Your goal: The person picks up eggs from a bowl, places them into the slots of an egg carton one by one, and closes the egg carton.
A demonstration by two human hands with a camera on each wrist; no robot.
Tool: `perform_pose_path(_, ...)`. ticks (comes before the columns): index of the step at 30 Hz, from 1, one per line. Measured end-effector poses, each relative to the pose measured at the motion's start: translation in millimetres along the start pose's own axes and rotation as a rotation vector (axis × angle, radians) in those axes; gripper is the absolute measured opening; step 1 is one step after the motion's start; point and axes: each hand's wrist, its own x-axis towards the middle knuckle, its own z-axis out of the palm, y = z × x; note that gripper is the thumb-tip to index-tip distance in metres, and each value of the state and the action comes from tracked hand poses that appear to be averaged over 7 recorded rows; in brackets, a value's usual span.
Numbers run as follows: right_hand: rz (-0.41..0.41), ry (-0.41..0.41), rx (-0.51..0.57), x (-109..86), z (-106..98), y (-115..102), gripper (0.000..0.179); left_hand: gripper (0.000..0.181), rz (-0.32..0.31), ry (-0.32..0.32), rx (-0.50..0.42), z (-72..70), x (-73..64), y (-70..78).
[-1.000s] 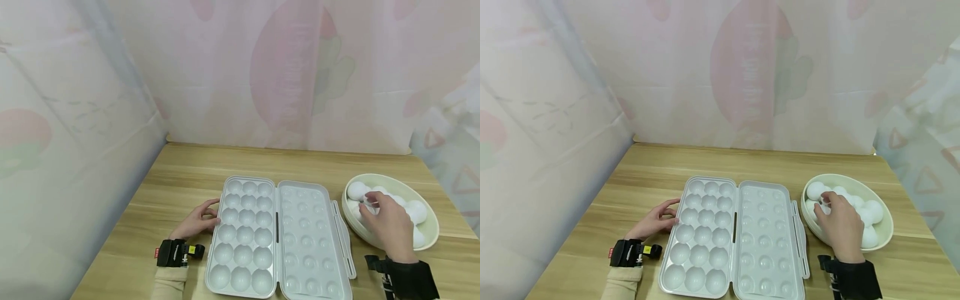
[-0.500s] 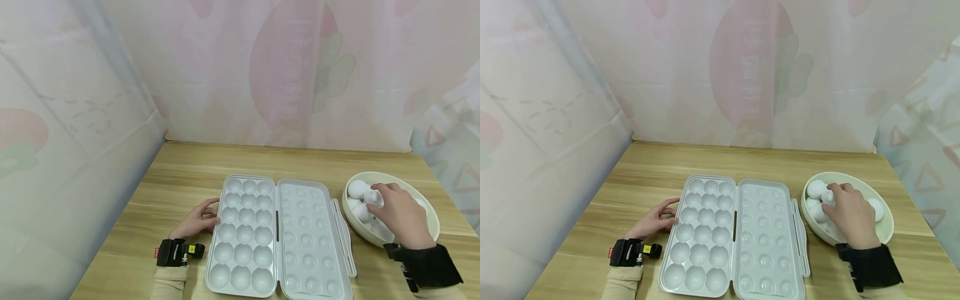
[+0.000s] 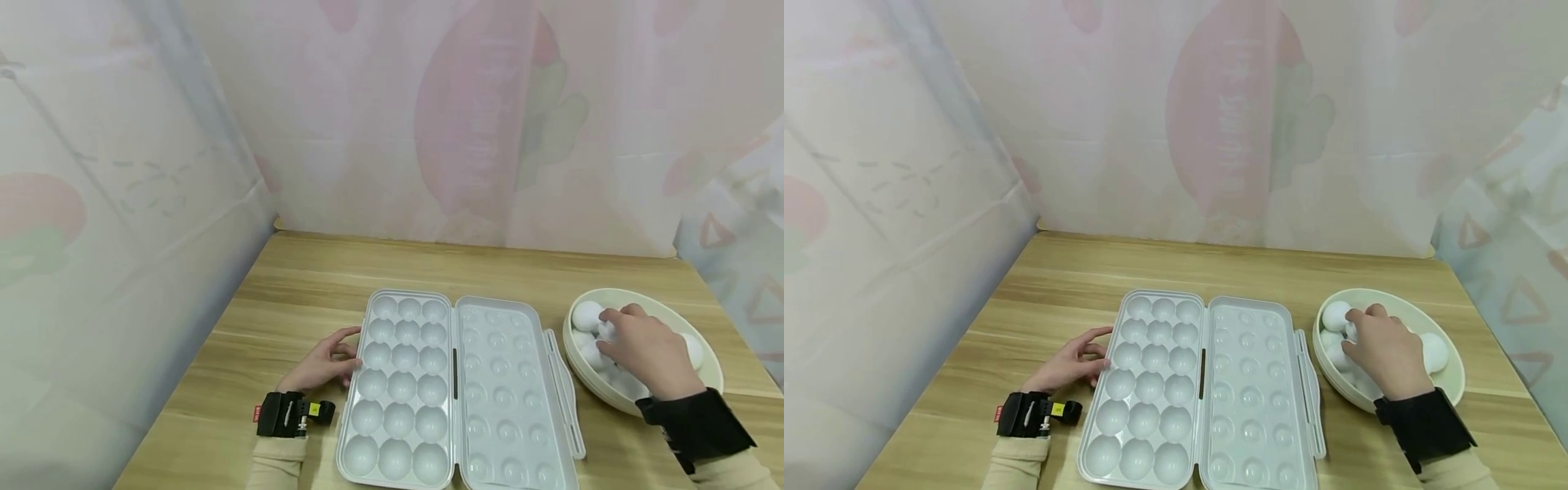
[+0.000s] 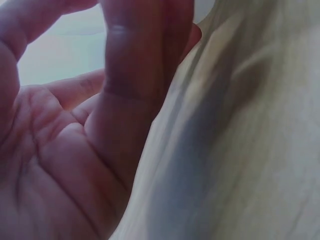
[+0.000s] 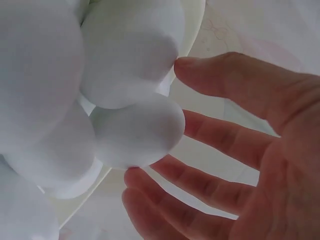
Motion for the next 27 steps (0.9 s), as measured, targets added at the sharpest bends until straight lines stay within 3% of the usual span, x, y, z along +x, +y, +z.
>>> perform_pose_path(27, -0.027, 0.042, 0.005, 12.9, 2.0, 19.9, 0.038, 0.067, -0.018, 0.03, 0.01, 2.1, 0.3, 0.2)
